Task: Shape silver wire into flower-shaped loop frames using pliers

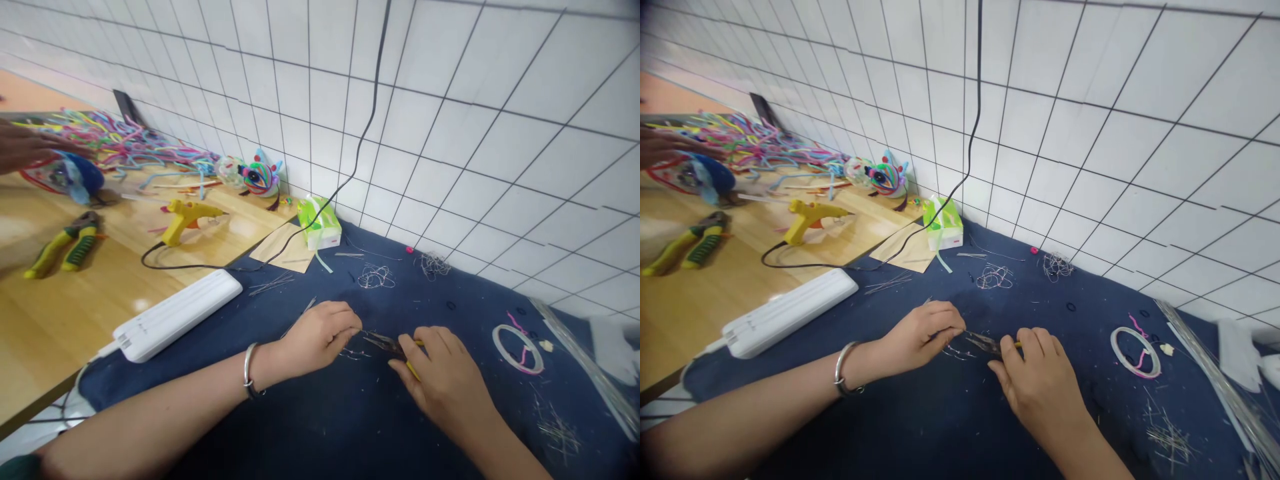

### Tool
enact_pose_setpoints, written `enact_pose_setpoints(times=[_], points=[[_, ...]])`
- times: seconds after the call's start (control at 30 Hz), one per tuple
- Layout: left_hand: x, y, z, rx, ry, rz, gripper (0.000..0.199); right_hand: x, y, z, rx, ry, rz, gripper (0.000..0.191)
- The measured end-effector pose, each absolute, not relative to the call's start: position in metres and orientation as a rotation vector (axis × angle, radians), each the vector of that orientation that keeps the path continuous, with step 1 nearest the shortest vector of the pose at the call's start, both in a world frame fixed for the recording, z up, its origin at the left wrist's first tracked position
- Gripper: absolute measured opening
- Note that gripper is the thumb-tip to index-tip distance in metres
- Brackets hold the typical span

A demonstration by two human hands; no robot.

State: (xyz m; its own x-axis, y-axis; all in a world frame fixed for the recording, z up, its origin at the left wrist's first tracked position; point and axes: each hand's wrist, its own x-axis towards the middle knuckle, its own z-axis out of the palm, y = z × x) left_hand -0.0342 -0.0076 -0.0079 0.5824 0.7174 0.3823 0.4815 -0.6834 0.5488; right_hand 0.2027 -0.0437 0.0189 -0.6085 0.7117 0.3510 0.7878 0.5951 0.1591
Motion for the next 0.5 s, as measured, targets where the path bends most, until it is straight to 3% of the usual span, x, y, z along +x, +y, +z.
enact_pose_setpoints(times=[0.3,0.4,0.5], points=[[-0.033,-0.009,-0.009,2.414,1.019,0.828,0.016,0.199,-0.048,0.016,-1.212,-2.609,-0.628,0.025],[-0.034,-0.007,-0.009,2.443,0.967,0.841,0.017,0.202,-0.045,0.015,-1.266,-2.597,-0.411,0.025],[-0.036,-0.004,-0.008,2.485,0.877,0.855,0.02,0.207,-0.038,0.017,-1.339,-2.52,0.145,0.027]])
